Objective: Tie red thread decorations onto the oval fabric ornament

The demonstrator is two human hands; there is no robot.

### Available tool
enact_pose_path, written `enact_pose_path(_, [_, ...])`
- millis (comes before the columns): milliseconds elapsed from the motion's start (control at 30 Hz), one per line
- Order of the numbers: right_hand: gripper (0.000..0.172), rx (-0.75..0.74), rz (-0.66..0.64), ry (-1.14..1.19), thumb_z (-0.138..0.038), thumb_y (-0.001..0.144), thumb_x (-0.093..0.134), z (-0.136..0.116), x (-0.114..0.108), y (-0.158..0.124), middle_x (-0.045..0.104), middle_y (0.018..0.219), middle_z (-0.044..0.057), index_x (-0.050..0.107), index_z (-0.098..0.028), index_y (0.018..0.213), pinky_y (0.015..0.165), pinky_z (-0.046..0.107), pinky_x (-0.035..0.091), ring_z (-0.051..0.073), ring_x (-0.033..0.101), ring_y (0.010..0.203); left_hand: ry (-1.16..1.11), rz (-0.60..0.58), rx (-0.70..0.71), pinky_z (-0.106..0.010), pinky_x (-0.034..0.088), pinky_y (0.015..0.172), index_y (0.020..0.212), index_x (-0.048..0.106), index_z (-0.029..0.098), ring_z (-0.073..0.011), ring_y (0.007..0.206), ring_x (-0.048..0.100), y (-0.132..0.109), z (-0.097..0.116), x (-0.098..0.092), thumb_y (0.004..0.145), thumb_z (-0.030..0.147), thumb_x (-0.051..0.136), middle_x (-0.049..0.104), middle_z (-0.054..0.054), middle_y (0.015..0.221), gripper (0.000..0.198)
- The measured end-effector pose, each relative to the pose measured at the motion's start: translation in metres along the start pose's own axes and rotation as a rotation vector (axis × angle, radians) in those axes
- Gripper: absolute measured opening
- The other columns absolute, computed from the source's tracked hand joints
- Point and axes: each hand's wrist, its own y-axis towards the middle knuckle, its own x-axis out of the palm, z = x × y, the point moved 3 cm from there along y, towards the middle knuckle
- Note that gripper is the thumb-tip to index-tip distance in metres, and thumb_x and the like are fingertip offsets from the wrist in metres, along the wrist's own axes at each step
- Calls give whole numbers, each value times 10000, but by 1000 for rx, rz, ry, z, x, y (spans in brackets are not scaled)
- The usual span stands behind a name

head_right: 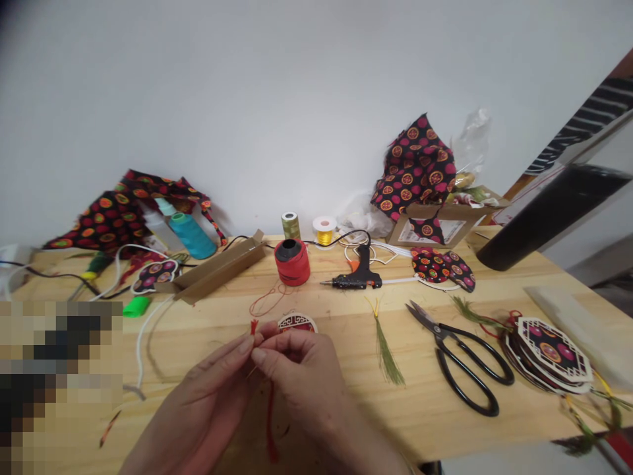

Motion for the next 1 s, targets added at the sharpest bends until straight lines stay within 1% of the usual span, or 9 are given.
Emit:
enact_pose_path(133, [135, 31, -36, 69, -230, 604, 756, 0, -1, 0, 627, 648, -17, 656, -138, 605, 662, 212, 379, 87, 518, 647, 12, 14, -8, -258, 461, 897, 867, 731, 114, -198, 1004, 601, -1, -1, -1, 763, 139, 631, 722, -84, 913, 146])
enact_pose_path(300, [180, 135, -122, 106, -253, 617, 746, 5, -4, 0, 529, 547, -41, 622, -125, 591, 552, 208, 295, 62, 406, 535, 15, 16, -13, -244, 476, 858, 807, 740, 125, -181, 934, 624, 0, -2, 0, 736, 129, 654, 728, -76, 869, 112])
enact_pose_path(400, [189, 167, -180, 48, -250, 612, 744, 8, -7, -2, 516, 539, -39, 610, -118, 588, 535, 212, 272, 61, 388, 526, 18, 58, -25, -242, 494, 807, 813, 744, 123, -178, 888, 635, 1, -1, -2, 717, 129, 672, 729, -80, 842, 120])
enact_pose_path(500, [187, 218, -218, -6, -248, 586, 745, 9, -10, -7, 504, 511, -49, 606, -123, 588, 491, 204, 261, 50, 372, 477, 6, 69, -27, -246, 494, 797, 844, 740, 120, -172, 877, 631, 3, 0, -3, 713, 154, 689, 727, -85, 854, 145])
enact_pose_path(633, [162, 259, -332, -90, -235, 573, 732, 4, -14, -16, 520, 494, -43, 613, -124, 579, 482, 200, 303, 55, 413, 463, -7, 62, -3, -274, 489, 819, 815, 736, 115, -172, 867, 622, 6, 3, -5, 721, 157, 687, 718, -91, 885, 114])
enact_pose_path(767, [129, 269, -389, -236, -198, 575, 728, 1, -26, -28, 531, 546, -40, 629, -119, 599, 484, 190, 290, 54, 424, 501, -12, 119, 34, -250, 523, 726, 779, 735, 109, -154, 786, 624, 6, 8, -4, 693, 140, 708, 710, -81, 866, 95])
enact_pose_path(833, [92, 234, -422, -319, -182, 602, 718, -1, -33, -34, 563, 622, -26, 651, -128, 635, 527, 201, 338, 72, 474, 556, -11, 138, 33, -254, 541, 673, 778, 735, 107, -146, 723, 620, 6, 10, -3, 674, 149, 726, 705, -75, 830, 112])
enact_pose_path(900, [57, 152, -443, -397, -164, 631, 712, -6, -38, -40, 592, 733, -11, 673, -150, 669, 639, 226, 394, 102, 535, 671, -12, 141, 30, -251, 549, 633, 777, 733, 102, -132, 671, 607, 5, 12, -2, 668, 157, 733, 693, -64, 784, 122])
enact_pose_path(1000, [65, 28, -439, -431, -137, 659, 708, -15, -44, -48, 591, 923, 2, 687, -188, 693, 820, 270, 396, 146, 564, 882, -18, 134, 43, -217, 542, 587, 777, 728, 89, -112, 628, 589, 5, 13, -1, 666, 147, 733, 675, -49, 758, 125])
